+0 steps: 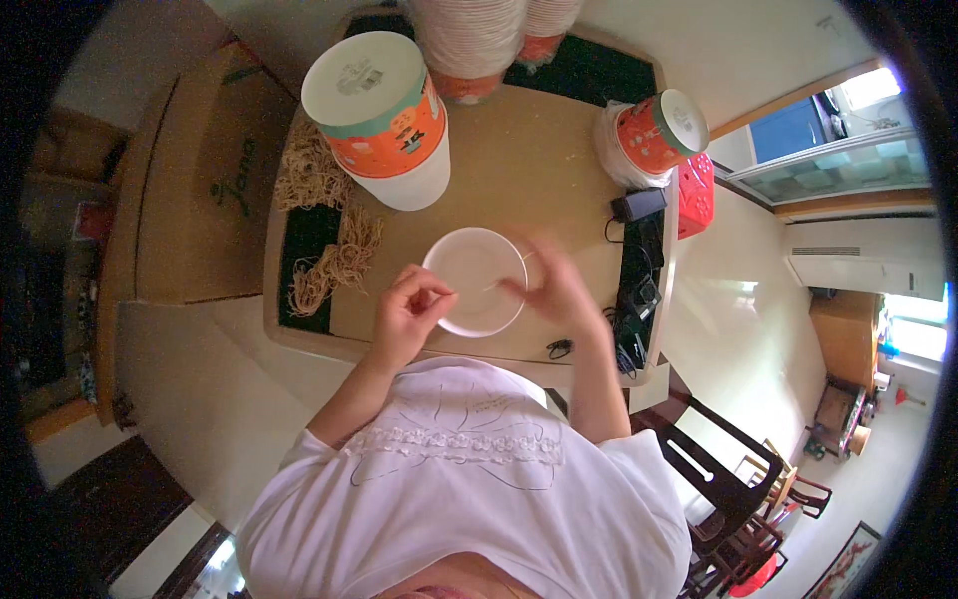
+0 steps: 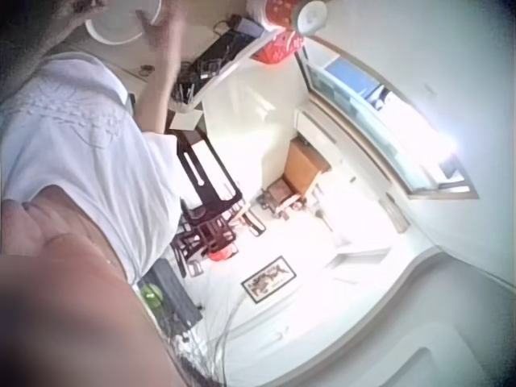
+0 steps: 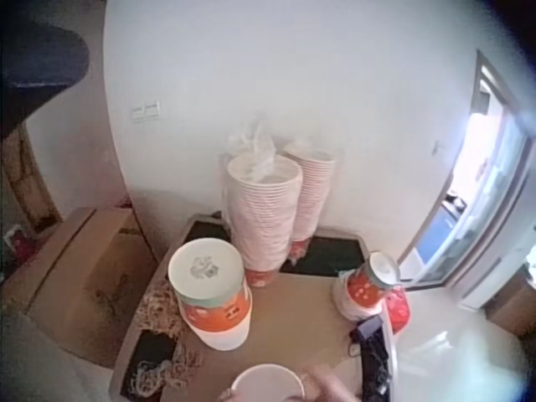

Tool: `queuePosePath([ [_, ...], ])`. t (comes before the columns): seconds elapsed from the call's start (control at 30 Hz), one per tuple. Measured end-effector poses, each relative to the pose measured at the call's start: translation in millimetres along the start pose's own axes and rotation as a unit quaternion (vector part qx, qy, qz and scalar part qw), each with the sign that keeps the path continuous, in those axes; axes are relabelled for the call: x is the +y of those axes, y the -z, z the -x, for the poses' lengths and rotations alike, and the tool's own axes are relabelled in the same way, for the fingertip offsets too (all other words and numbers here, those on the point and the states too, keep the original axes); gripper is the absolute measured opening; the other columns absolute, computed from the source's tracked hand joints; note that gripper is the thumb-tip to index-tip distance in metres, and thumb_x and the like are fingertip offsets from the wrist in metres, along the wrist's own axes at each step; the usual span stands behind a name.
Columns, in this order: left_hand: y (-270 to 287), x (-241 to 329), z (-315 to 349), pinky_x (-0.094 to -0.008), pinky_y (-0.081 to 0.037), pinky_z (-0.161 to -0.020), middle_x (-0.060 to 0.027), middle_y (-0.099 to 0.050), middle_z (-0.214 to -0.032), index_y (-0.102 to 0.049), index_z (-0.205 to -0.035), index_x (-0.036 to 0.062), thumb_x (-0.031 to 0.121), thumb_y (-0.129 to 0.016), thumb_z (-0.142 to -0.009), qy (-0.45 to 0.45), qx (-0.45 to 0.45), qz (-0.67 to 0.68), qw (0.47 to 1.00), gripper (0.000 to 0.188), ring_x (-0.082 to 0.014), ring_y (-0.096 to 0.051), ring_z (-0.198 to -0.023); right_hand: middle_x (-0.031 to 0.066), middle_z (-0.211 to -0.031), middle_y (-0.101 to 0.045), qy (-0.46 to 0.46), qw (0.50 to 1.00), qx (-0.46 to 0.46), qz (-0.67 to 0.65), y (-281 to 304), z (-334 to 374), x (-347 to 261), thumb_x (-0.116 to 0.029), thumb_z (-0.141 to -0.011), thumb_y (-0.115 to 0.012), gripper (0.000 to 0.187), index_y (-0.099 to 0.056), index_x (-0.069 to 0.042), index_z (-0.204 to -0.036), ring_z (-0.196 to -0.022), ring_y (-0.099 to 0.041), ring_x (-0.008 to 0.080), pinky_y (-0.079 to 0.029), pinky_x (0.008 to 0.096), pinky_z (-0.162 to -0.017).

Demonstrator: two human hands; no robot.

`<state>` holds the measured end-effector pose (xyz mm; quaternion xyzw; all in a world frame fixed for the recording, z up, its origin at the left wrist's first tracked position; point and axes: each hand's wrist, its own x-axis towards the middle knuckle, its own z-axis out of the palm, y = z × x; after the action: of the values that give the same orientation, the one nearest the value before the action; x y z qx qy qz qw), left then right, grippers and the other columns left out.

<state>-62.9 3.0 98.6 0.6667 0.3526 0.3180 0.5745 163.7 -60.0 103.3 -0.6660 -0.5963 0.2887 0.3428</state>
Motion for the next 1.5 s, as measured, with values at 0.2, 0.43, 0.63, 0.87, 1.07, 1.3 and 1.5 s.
queuePosePath([
  [0.2, -11, -14, -23, -0.0188, -0.043, -0.062, 0.0018, -0.057, -0.078, -0.059, -0.090, 0.0037, 0.004, -0.065, -0.087, 0.035, 0.105, 0.161, 0.981, 0.006, -0.0033, -0.054, -0.070, 0.0081, -0.089, -0.065, -0.096, 0.966, -0.018, -0.239, -69, -8, -41, -0.006, -0.084, -0.069, 0.045, -0.051, -0.006, -0.125, -0.079, -0.061, 0.0122, -0.049, 0.0261, -0.070],
  [0.43, 2, -45, -9, -0.0198, -0.038, -0.054, 0.0033, -0.056, -0.074, -0.058, -0.088, 0.0033, 0.008, -0.066, -0.087, 0.116, 0.070, 0.107, 0.985, 0.009, -0.0032, -0.045, -0.061, 0.0056, -0.074, -0.062, -0.094, 0.981, 0.035, -0.167, -66, -4, -32, -0.008, -0.086, -0.067, 0.011, -0.065, -0.003, -0.096, -0.064, -0.056, 0.0091, -0.047, 0.0248, -0.060],
  [0.63, 10, -78, 3, -0.0343, -0.046, -0.059, -0.0106, -0.058, -0.086, -0.048, -0.115, 0.0017, 0.033, -0.077, -0.077, 0.075, 0.103, -0.272, 0.954, 0.057, -0.0218, -0.053, -0.061, -0.0035, -0.069, -0.055, -0.135, 0.961, 0.192, -0.142, -25, 0, -2, -0.006, -0.085, -0.068, 0.006, -0.067, -0.004, -0.091, -0.061, -0.046, 0.0043, -0.038, 0.0197, -0.055],
  [0.87, 2, -144, 22, -0.0440, -0.052, -0.063, -0.0180, -0.067, -0.081, -0.053, -0.106, 0.0000, 0.027, -0.065, -0.084, 0.209, 0.026, -0.199, 0.957, 0.037, -0.0323, -0.068, -0.075, -0.0080, -0.065, -0.041, -0.144, 0.939, 0.302, -0.081, 30, 12, 8, -0.003, -0.085, -0.068, 0.004, -0.066, -0.002, -0.088, -0.058, -0.033, 0.0005, -0.026, 0.0175, -0.051],
  [1.07, 9, -107, 4, -0.0350, -0.050, -0.046, -0.0104, -0.063, -0.062, -0.055, -0.089, -0.0013, 0.018, -0.059, -0.089, 0.274, 0.022, -0.117, 0.954, 0.019, -0.0218, -0.062, -0.047, -0.0077, -0.069, -0.050, -0.106, 0.926, 0.333, -0.143, 22, 13, 20, -0.003, -0.087, -0.066, 0.004, -0.063, -0.001, -0.090, -0.060, -0.038, -0.0001, -0.030, 0.0158, -0.053],
  [1.3, 11, -84, -16, -0.0419, -0.051, -0.081, -0.0176, -0.062, -0.106, -0.054, -0.110, -0.0006, 0.023, -0.070, -0.083, 0.073, 0.027, -0.413, 0.907, 0.039, -0.0299, -0.062, -0.100, -0.0084, -0.064, -0.045, -0.153, 0.928, 0.308, -0.142, 19, 17, 34, -0.002, -0.086, -0.066, 0.004, -0.063, -0.002, -0.089, -0.059, -0.036, 0.0005, -0.029, 0.0174, -0.052],
  [1.5, 3, -50, -89, -0.0435, -0.040, -0.098, -0.0190, -0.054, -0.121, -0.053, -0.118, 0.0024, 0.022, -0.073, -0.077, -0.021, -0.055, -0.387, 0.920, 0.050, -0.0344, -0.049, -0.116, -0.0058, -0.063, -0.045, -0.141, 0.944, 0.287, -0.085, 7, 11, 25, -0.005, -0.085, -0.068, 0.005, -0.064, -0.002, -0.086, -0.057, -0.037, 0.0023, -0.031, 0.0185, -0.051],
])
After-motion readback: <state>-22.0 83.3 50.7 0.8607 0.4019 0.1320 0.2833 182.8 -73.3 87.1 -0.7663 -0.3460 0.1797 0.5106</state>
